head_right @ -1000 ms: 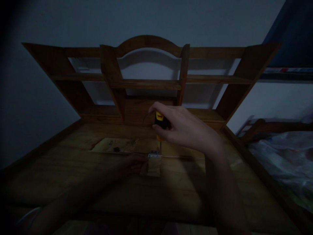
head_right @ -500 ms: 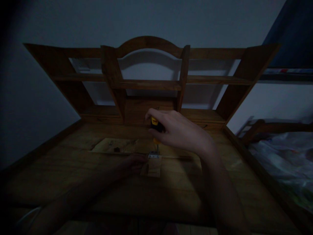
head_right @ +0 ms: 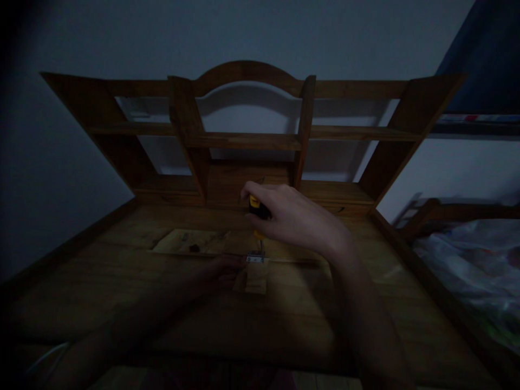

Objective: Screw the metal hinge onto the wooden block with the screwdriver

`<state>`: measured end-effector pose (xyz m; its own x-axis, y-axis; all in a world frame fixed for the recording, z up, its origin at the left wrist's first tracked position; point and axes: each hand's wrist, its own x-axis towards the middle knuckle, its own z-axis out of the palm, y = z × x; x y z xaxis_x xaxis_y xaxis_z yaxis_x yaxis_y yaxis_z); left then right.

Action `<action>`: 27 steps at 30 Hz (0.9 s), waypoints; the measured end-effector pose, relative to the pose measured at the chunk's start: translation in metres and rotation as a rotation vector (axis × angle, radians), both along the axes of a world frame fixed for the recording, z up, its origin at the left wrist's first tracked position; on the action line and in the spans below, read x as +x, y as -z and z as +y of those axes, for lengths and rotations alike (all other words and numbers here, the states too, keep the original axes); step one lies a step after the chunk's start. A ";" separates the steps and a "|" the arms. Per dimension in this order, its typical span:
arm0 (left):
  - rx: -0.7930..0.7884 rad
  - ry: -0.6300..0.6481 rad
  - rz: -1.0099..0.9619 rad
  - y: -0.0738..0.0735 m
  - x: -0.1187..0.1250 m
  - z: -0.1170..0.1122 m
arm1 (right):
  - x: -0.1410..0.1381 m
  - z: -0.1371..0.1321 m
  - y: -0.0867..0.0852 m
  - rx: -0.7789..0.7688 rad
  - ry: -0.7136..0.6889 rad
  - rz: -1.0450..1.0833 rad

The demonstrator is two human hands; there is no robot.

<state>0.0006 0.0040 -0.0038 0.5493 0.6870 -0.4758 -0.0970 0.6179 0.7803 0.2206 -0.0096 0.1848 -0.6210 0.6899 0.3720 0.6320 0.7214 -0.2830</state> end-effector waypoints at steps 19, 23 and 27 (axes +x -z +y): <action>-0.009 -0.001 -0.026 0.006 -0.001 0.001 | -0.003 0.003 0.006 0.016 0.055 0.002; -0.011 -0.006 -0.011 0.006 -0.001 0.001 | -0.004 0.003 0.006 0.018 0.058 0.008; 0.013 0.003 -0.023 0.007 -0.001 0.001 | -0.005 0.003 0.007 0.012 0.063 0.002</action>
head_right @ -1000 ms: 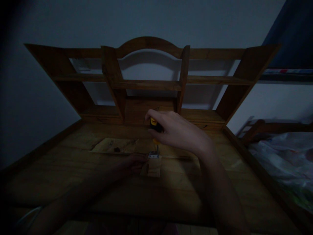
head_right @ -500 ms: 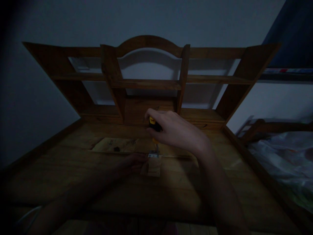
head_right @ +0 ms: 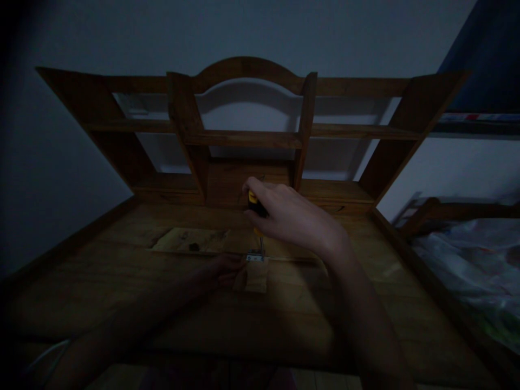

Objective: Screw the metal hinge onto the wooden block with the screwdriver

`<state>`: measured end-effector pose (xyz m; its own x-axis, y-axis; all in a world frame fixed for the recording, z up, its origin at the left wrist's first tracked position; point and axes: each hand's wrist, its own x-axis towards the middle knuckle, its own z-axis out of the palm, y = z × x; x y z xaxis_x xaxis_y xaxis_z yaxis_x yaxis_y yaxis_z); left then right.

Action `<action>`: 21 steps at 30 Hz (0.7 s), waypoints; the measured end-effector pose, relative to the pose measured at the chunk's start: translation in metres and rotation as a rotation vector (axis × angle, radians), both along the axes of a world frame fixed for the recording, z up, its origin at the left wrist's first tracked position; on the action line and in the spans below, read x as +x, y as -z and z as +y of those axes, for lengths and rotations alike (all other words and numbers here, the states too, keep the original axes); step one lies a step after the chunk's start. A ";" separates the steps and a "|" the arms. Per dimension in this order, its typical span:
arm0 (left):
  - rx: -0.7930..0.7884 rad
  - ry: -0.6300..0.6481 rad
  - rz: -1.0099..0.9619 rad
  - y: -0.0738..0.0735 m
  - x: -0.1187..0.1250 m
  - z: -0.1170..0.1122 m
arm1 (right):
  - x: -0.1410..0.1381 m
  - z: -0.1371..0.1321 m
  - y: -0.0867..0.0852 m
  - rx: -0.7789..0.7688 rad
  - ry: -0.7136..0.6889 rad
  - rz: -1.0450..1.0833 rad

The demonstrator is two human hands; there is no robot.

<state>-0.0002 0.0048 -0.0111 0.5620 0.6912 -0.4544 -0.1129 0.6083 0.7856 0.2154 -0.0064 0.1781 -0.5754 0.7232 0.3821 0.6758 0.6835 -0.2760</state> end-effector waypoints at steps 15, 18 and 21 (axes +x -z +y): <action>0.009 0.057 -0.056 0.011 -0.002 0.005 | 0.001 -0.001 0.000 -0.004 0.003 -0.003; 0.010 0.053 -0.064 0.016 -0.002 0.007 | 0.001 -0.001 0.000 -0.006 0.006 -0.003; 0.002 0.036 -0.044 0.016 -0.003 0.007 | 0.001 -0.001 0.000 0.005 0.005 -0.008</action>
<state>-0.0027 0.0121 -0.0270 0.6059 0.6712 -0.4271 -0.1256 0.6109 0.7817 0.2163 -0.0070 0.1778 -0.5746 0.7242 0.3814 0.6815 0.6814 -0.2670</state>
